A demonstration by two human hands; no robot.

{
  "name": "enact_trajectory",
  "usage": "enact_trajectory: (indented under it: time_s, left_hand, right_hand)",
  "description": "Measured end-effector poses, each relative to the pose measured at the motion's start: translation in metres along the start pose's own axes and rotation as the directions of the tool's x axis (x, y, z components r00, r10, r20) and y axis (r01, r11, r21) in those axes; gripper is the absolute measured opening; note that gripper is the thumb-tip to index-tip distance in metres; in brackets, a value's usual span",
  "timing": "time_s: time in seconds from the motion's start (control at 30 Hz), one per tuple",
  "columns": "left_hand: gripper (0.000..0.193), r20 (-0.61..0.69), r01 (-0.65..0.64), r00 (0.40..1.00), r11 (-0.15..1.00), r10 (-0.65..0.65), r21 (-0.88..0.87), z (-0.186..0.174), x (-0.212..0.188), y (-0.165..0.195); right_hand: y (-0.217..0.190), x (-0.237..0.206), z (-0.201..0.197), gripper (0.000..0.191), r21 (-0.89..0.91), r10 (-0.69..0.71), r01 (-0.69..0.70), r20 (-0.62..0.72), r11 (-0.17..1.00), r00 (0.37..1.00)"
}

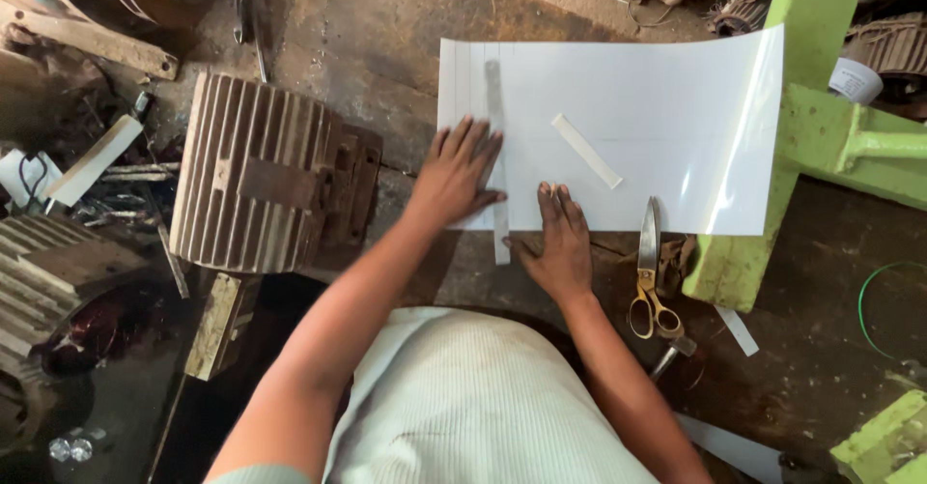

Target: The person uses a metal ruler and pencil to draw multiple parallel lines on a large white sheet placed on a workbench. They repeatedly reposition the ruler and draw lines across the sheet, then briefly pick up scissors before returning to mark more lines.

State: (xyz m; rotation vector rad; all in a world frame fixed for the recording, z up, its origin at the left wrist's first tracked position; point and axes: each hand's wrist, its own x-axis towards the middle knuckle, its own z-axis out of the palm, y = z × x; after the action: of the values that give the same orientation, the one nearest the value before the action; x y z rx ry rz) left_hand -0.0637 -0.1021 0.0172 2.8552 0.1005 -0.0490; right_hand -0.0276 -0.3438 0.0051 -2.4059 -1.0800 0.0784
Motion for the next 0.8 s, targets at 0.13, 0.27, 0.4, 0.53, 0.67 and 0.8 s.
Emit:
enact_trajectory:
  time_s: [0.13, 0.27, 0.4, 0.53, 0.67, 0.8]
  left_hand:
    - [0.118, 0.086, -0.049, 0.995, 0.998, 0.046, 0.041, -0.013, 0.042, -0.010]
    - [0.127, 0.109, -0.030, 0.994, 0.997, 0.022, 0.070, -0.024, 0.066, -0.020]
    - [0.131, 0.116, -0.040, 0.993, 0.997, 0.032, 0.066, -0.026, 0.069, -0.022]
    - [0.143, 0.130, -0.033, 0.991, 0.997, 0.023, 0.076, -0.021, 0.066, -0.018]
    - [0.147, 0.100, -0.034, 0.995, 0.998, 0.029, 0.051, -0.019, 0.063, -0.020]
    - [0.153, 0.149, -0.007, 0.989, 0.999, 0.000, 0.051, -0.017, 0.065, -0.020]
  right_hand:
    - [-0.002, 0.000, -0.002, 0.101, -0.040, -0.001, 0.001, 0.008, 0.999, 1.000]
    - [0.000, 0.000, 0.000, 0.100, -0.062, -0.001, 0.002, 0.012, 0.998, 1.000]
    - [0.004, -0.001, 0.001, 0.095, -0.051, 0.013, -0.012, 0.012, 0.999, 1.000]
    - [0.005, -0.001, 0.003, 0.088, -0.046, 0.016, -0.016, -0.001, 0.999, 1.000]
    - [0.004, 0.000, 0.003, 0.086, -0.063, 0.031, -0.030, 0.009, 0.998, 0.999]
    - [0.003, 0.003, 0.002, 0.089, -0.077, 0.059, -0.055, 0.059, 0.996, 0.996]
